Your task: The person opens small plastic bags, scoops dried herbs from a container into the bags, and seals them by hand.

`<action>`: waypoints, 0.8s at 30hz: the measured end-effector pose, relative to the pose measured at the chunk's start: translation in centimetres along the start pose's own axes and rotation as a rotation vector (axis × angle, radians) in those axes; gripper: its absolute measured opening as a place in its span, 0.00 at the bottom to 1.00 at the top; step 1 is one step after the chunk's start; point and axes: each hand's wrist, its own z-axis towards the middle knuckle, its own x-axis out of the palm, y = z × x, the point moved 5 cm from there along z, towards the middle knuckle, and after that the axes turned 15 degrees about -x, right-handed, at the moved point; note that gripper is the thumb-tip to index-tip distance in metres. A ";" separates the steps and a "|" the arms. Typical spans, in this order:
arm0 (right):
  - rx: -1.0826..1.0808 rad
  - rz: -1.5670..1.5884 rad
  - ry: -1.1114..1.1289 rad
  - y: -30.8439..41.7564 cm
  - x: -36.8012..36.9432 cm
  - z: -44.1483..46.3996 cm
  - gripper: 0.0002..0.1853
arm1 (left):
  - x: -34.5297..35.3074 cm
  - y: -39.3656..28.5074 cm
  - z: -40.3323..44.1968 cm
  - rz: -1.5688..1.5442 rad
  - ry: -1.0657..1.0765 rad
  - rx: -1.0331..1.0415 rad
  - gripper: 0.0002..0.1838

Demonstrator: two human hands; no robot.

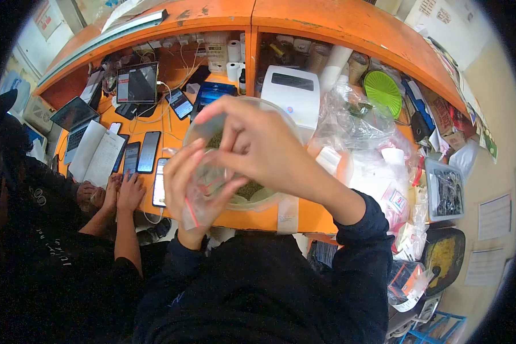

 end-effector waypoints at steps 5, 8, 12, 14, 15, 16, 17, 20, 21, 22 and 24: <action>-0.011 -0.072 -0.089 -2.5 -2.3 0.9 0.13 | -2.8 1.8 -0.4 -0.012 0.001 -0.215 0.34; 0.106 -1.163 0.177 -13.1 -5.2 1.0 0.18 | -4.4 2.7 -0.3 -0.318 -0.116 -0.356 0.43; 0.629 -0.904 0.762 -19.8 -2.6 -2.3 0.17 | -6.8 5.0 -1.5 -0.357 -0.159 -0.503 0.49; 0.776 -0.749 0.826 -19.7 -1.7 -2.9 0.17 | -7.5 5.7 -1.9 -0.302 -0.201 -0.551 0.48; 0.780 -0.687 0.812 -19.6 -2.1 -3.1 0.17 | -7.7 5.9 -2.0 -0.276 -0.199 -0.551 0.47; 0.788 -0.629 0.797 -19.4 -2.2 -3.4 0.18 | -7.8 6.2 -2.0 -0.254 -0.198 -0.552 0.47; 0.762 -0.613 0.823 -19.0 -1.9 -3.6 0.17 | -7.9 6.4 -2.2 -0.235 -0.195 -0.551 0.46; 0.616 -0.656 0.887 -17.7 -1.5 -3.9 0.16 | -8.7 7.1 -3.0 -0.173 -0.186 -0.591 0.45; 0.521 -0.723 0.902 -17.2 -1.7 -3.9 0.16 | -8.7 7.2 -3.1 -0.173 -0.181 -0.597 0.45; 0.422 -0.790 0.911 -16.5 -1.6 -3.6 0.16 | -8.8 7.3 -3.2 -0.173 -0.175 -0.602 0.45; 0.398 -1.099 0.744 -13.3 -2.5 -2.6 0.14 | -8.7 7.4 -3.1 -0.193 -0.149 -0.602 0.45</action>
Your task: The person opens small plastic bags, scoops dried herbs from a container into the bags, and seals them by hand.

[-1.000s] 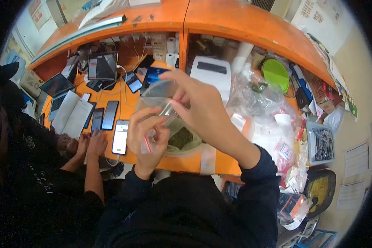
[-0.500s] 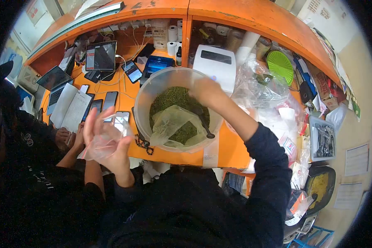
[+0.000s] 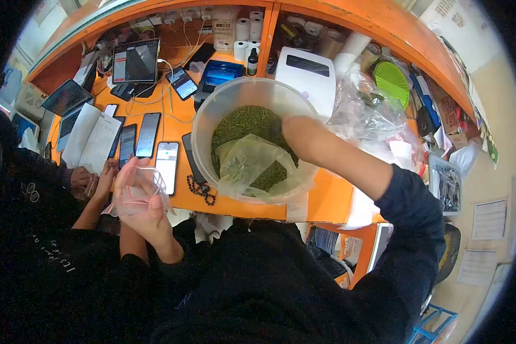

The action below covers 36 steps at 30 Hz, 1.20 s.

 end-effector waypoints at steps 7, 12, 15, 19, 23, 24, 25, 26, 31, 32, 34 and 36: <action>0.187 -0.128 -0.489 6.1 -11.4 -12.3 0.05 | -0.2 0.5 0.5 -0.185 0.046 -0.027 0.39; 0.136 -0.058 -0.387 9.9 -8.5 -13.2 0.09 | -0.6 2.2 0.3 -0.131 0.159 -0.127 0.37; -0.023 -0.197 -0.330 10.5 -5.2 -9.7 0.09 | -0.5 2.3 0.0 -0.162 0.186 -0.189 0.37; -0.225 -0.392 -0.428 10.8 -1.9 -4.4 0.06 | -1.2 2.8 -0.2 -0.074 0.156 -0.125 0.36; -0.317 -0.437 -0.535 9.9 -0.5 -1.6 0.04 | -1.9 2.4 -0.7 -0.048 0.089 -0.137 0.37; -0.315 -0.351 -0.499 9.8 -0.5 -1.5 0.05 | -2.1 2.5 -0.9 -0.073 0.073 -0.157 0.37; -0.312 -0.266 -0.464 9.7 -0.5 -1.6 0.05 | -2.3 2.6 -1.0 -0.098 0.057 -0.174 0.37; -0.306 -0.181 -0.429 9.5 -0.6 -1.8 0.05 | -2.5 2.6 -1.1 -0.122 0.044 -0.192 0.37; -0.321 -0.239 -0.439 9.8 -1.7 -2.4 0.05 | -3.8 2.9 -1.1 -0.029 -0.005 -0.130 0.37; -0.300 -0.285 -0.474 9.8 -2.1 -2.3 0.05 | -3.8 2.6 -1.2 -0.012 -0.005 -0.127 0.37; -0.324 -0.264 -0.466 9.9 -0.3 -1.5 0.04 | -3.6 2.2 -1.2 -0.016 -0.014 -0.152 0.38; -0.309 -0.142 -0.385 9.9 0.8 -1.4 0.05 | -3.2 2.0 -1.1 -0.014 -0.015 -0.141 0.39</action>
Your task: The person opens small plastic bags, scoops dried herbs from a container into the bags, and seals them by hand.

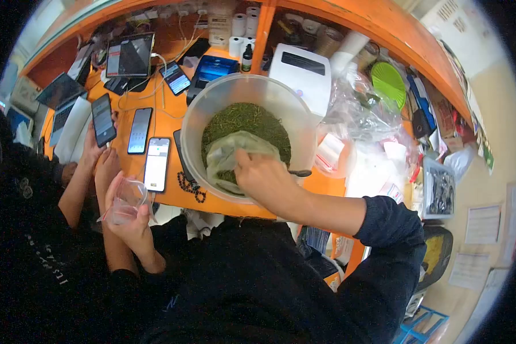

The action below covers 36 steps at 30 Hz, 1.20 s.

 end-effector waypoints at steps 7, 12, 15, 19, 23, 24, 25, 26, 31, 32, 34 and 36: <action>0.066 0.621 -0.138 -2.3 -0.9 -1.7 0.05 | 1.2 -0.1 0.3 0.103 0.008 0.080 0.40; 0.195 0.894 -0.122 -4.4 -1.9 -3.3 0.07 | 2.3 -0.3 0.5 0.086 0.038 0.091 0.41; 0.288 0.908 -0.163 -5.0 -2.4 -4.7 0.08 | 2.6 -0.3 0.6 0.132 0.029 0.119 0.40; 0.323 0.883 -0.177 -4.5 -1.2 -6.3 0.08 | 2.6 -0.4 0.9 0.223 0.008 0.192 0.39; 0.387 0.887 -0.177 -4.8 -0.9 -6.6 0.08 | 3.2 -0.9 0.8 0.181 0.016 0.196 0.39; 0.392 0.864 -0.183 -5.0 -1.0 -6.7 0.08 | 3.4 -1.0 0.7 0.155 0.025 0.162 0.39; 0.397 0.842 -0.187 -5.0 -1.1 -6.7 0.08 | 3.5 -1.0 0.5 0.129 0.033 0.127 0.39; 0.360 0.833 -0.200 -4.8 -1.1 -6.8 0.08 | 3.6 -1.0 0.4 0.103 0.040 0.092 0.40; 0.325 0.929 -0.218 -5.0 -1.3 -7.2 0.07 | 4.3 -1.2 0.0 0.031 0.111 0.070 0.41; 0.329 0.935 -0.213 -5.1 -1.5 -7.3 0.08 | 4.5 -1.3 0.0 -0.024 0.133 0.055 0.41; 0.332 0.945 -0.204 -5.4 -2.0 -7.6 0.08 | 4.9 -1.8 0.0 0.018 0.184 -0.034 0.43; 0.362 1.020 -0.198 -5.8 -3.0 -8.1 0.08 | 5.7 -2.6 0.6 0.165 0.240 0.219 0.45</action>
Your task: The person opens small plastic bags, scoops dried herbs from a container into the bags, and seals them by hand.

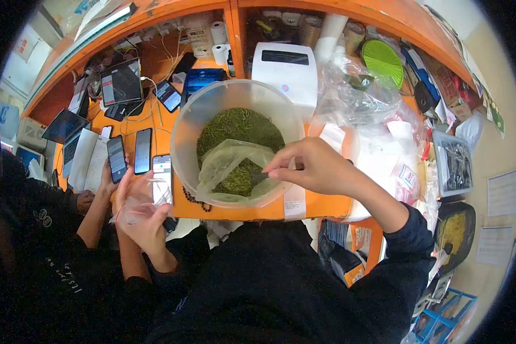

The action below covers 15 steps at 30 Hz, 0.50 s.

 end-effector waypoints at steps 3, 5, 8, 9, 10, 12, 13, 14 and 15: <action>0.058 0.108 -0.006 0.8 -1.5 -0.5 0.09 | 1.8 -0.5 0.8 -0.108 0.090 -0.123 0.45; 0.059 0.125 -0.010 1.2 -2.1 -0.8 0.09 | 2.9 -1.0 1.9 -0.098 0.159 -0.131 0.46; 0.075 0.181 -0.085 2.7 -3.0 -0.7 0.09 | 4.7 -0.9 3.3 -0.150 0.197 -0.157 0.46; 0.082 0.213 -0.124 3.5 -3.5 -0.6 0.09 | 5.1 -1.2 3.8 -0.079 0.214 -0.143 0.46; 0.163 0.179 -0.131 4.1 -4.1 -0.5 0.08 | 5.5 -1.4 4.2 -0.007 0.232 -0.131 0.46; 0.146 0.141 -0.238 4.7 -4.6 0.2 0.08 | 6.6 -1.2 4.9 0.031 0.269 -0.119 0.48; 0.139 0.124 -0.292 4.8 -4.8 0.4 0.07 | 7.0 -1.3 5.1 0.046 0.278 -0.119 0.49; 0.089 0.096 -0.326 4.6 -4.9 0.8 0.07 | 7.4 -1.3 5.3 0.059 0.288 -0.121 0.49; 0.048 0.022 -0.342 4.7 -4.9 1.2 0.08 | 7.8 -1.4 5.5 0.073 0.297 -0.122 0.50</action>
